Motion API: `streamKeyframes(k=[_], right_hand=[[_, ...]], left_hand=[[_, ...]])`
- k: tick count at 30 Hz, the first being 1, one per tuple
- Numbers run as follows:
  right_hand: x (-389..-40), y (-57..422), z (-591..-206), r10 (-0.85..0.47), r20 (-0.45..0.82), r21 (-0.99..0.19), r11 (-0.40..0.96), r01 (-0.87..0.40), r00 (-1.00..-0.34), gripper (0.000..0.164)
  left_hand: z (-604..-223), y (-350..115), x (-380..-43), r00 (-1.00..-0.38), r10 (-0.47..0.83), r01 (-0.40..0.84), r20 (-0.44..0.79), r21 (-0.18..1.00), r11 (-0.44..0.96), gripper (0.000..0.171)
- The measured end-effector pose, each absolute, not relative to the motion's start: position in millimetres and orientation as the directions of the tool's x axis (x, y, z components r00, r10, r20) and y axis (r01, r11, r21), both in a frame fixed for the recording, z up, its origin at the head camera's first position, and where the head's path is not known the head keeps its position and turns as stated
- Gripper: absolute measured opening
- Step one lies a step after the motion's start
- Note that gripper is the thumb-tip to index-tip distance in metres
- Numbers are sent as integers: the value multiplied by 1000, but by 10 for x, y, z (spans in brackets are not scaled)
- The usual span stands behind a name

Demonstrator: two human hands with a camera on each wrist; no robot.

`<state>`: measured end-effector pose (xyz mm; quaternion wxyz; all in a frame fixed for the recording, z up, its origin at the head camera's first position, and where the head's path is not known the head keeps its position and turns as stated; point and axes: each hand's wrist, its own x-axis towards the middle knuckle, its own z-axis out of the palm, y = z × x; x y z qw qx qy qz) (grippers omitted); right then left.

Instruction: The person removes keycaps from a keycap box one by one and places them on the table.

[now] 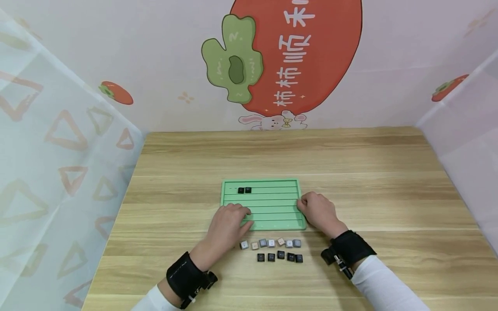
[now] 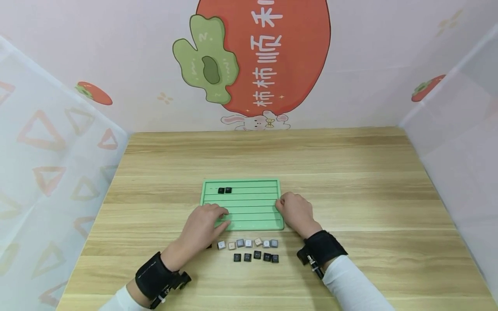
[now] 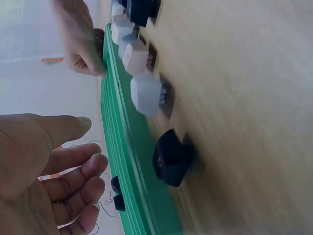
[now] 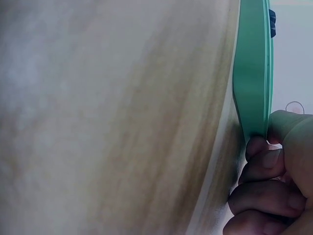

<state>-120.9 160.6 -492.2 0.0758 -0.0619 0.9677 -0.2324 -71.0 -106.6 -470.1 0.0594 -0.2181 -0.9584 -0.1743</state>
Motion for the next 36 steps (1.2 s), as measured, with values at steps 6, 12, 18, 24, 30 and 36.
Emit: streamKeyframes(k=[6,12,18,24,30,36], right_hand=[[-1208,1626,-4920,-153,-122,-451,889,-82,-981,45],[-1213,1630,-4942,-159,-119,-446,890,-90,-980,45],[-1201,1631,-4956,-173,-91,-454,883,-114,-981,47],[-1203,1625,-4957,-171,-87,-459,881,-113,-981,46],[-1209,1616,-4957,-176,-90,-462,879,-116,-980,46],[-1215,1621,-4957,-173,-95,-460,881,-111,-980,46]], left_hand=[[-4689,-1078,-799,-902,381,429,201,333,840,20],[-4690,-1097,-866,-909,374,417,186,342,842,20],[-4665,-1112,-929,-914,360,403,186,332,853,20],[-4657,-1147,-1002,-916,351,397,194,313,863,22],[-4626,-1193,-1091,-924,326,375,201,305,875,22],[-4593,-1222,-1187,-920,328,380,214,291,878,23]])
